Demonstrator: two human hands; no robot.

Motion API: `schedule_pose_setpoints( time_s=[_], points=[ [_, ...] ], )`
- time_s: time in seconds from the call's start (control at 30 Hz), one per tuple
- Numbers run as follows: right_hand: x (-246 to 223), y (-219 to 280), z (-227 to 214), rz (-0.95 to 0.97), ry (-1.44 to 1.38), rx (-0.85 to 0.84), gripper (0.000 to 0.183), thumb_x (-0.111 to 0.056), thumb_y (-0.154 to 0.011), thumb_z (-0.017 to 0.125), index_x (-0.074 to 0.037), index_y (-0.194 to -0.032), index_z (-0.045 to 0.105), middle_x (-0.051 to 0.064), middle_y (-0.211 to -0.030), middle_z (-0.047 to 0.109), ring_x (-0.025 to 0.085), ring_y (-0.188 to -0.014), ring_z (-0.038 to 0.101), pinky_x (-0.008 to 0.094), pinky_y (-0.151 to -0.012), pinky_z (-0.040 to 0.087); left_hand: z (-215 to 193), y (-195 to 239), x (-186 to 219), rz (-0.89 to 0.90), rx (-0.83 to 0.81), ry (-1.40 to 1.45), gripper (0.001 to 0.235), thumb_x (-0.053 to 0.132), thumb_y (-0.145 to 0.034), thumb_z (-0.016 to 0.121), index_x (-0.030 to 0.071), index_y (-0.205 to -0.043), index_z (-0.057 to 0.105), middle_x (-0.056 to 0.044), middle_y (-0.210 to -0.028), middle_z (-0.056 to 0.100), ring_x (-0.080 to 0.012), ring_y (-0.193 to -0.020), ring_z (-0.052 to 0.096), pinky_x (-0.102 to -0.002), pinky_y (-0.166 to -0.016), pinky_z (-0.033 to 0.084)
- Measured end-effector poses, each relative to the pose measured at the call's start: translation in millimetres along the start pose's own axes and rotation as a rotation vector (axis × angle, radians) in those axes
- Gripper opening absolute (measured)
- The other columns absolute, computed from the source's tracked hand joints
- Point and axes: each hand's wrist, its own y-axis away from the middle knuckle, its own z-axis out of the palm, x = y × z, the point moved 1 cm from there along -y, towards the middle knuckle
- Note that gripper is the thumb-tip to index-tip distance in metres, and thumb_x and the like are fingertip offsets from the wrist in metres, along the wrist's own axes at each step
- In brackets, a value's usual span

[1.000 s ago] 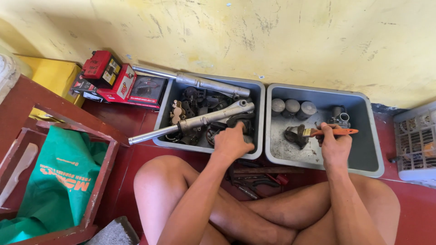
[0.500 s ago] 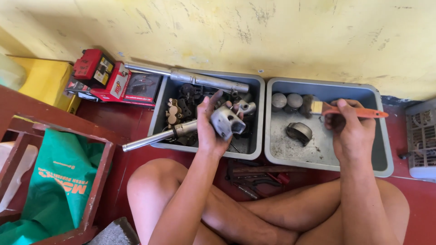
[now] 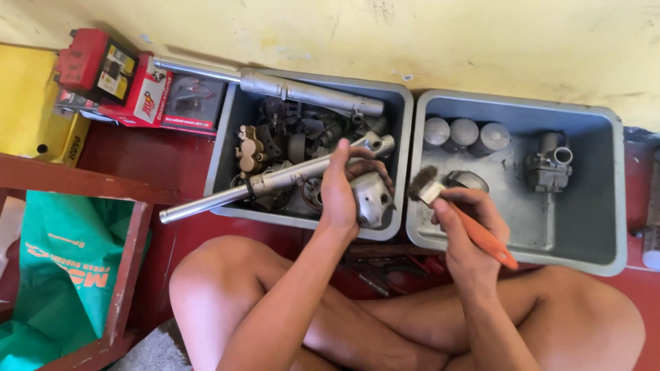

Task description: Cleaning and inspecting motorcycle engine components like pistons and a carburetor using a brush.

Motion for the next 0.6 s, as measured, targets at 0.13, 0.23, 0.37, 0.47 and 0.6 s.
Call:
schedule_pose_setpoints(
  time_s=[0.13, 0.23, 0.37, 0.47, 0.6],
  points=[
    [0.2, -6.0, 2.8, -0.108, 0.001, -0.222, 0.012, 0.000, -0.083, 0.080, 0.000, -0.093, 0.074, 0.014, -0.079, 0.069, 0.021, -0.071, 0.067, 0.032, -0.070, 0.054, -2.7, -0.4, -4.5, 0.114, -0.078, -0.379, 0.050, 0.049, -0.106, 0.044, 0.008, -0.098, 0.071, -0.014, -0.075, 0.076, -0.0220, -0.074, 0.075, -0.037, -0.078, 0.064],
    [3.9, -14.8, -4.9, 0.016, 0.144, -0.339, 0.008, -0.003, -0.084, 0.077, -0.004, -0.091, 0.076, 0.009, -0.068, 0.066, 0.018, -0.058, 0.063, 0.033, -0.061, 0.055, -4.5, 2.8, -7.5, 0.200, -0.154, -0.597, 0.041, 0.046, -0.107, 0.050, 0.013, -0.099, 0.073, -0.007, -0.075, 0.077, -0.0162, -0.077, 0.075, -0.031, -0.082, 0.061],
    [-13.3, -9.2, -1.1, 0.033, 0.106, -0.525, 0.010, -0.006, -0.080, 0.079, -0.009, -0.089, 0.079, 0.007, -0.068, 0.070, 0.015, -0.062, 0.066, 0.032, -0.060, 0.055, -0.6, -1.8, -14.6, 0.153, -0.167, -0.511, 0.039, 0.041, -0.110, 0.050, 0.009, -0.101, 0.070, -0.011, -0.078, 0.077, -0.0205, -0.076, 0.076, -0.037, -0.074, 0.063],
    [10.2, -4.1, -1.3, 0.149, 0.037, -0.519, 0.011, -0.009, -0.078, 0.082, -0.005, -0.089, 0.079, 0.011, -0.073, 0.073, 0.017, -0.068, 0.067, 0.036, -0.062, 0.056, 5.0, -2.0, -15.1, -0.013, -0.042, -0.226, 0.034, 0.037, -0.108, 0.053, 0.006, -0.102, 0.066, -0.015, -0.081, 0.075, -0.0254, -0.073, 0.076, -0.039, -0.066, 0.064],
    [42.4, -13.4, -6.8, 0.299, -0.340, 0.001, 0.019, -0.009, -0.091, 0.073, 0.000, -0.107, 0.067, 0.008, -0.078, 0.064, 0.014, -0.064, 0.066, 0.022, -0.055, 0.054, -11.5, -9.4, -9.4, -0.231, 0.055, -0.049, 0.050, 0.025, -0.101, 0.066, -0.008, -0.136, 0.051, -0.022, -0.130, 0.048, -0.0326, -0.118, 0.052, -0.055, -0.104, 0.047]
  ],
)
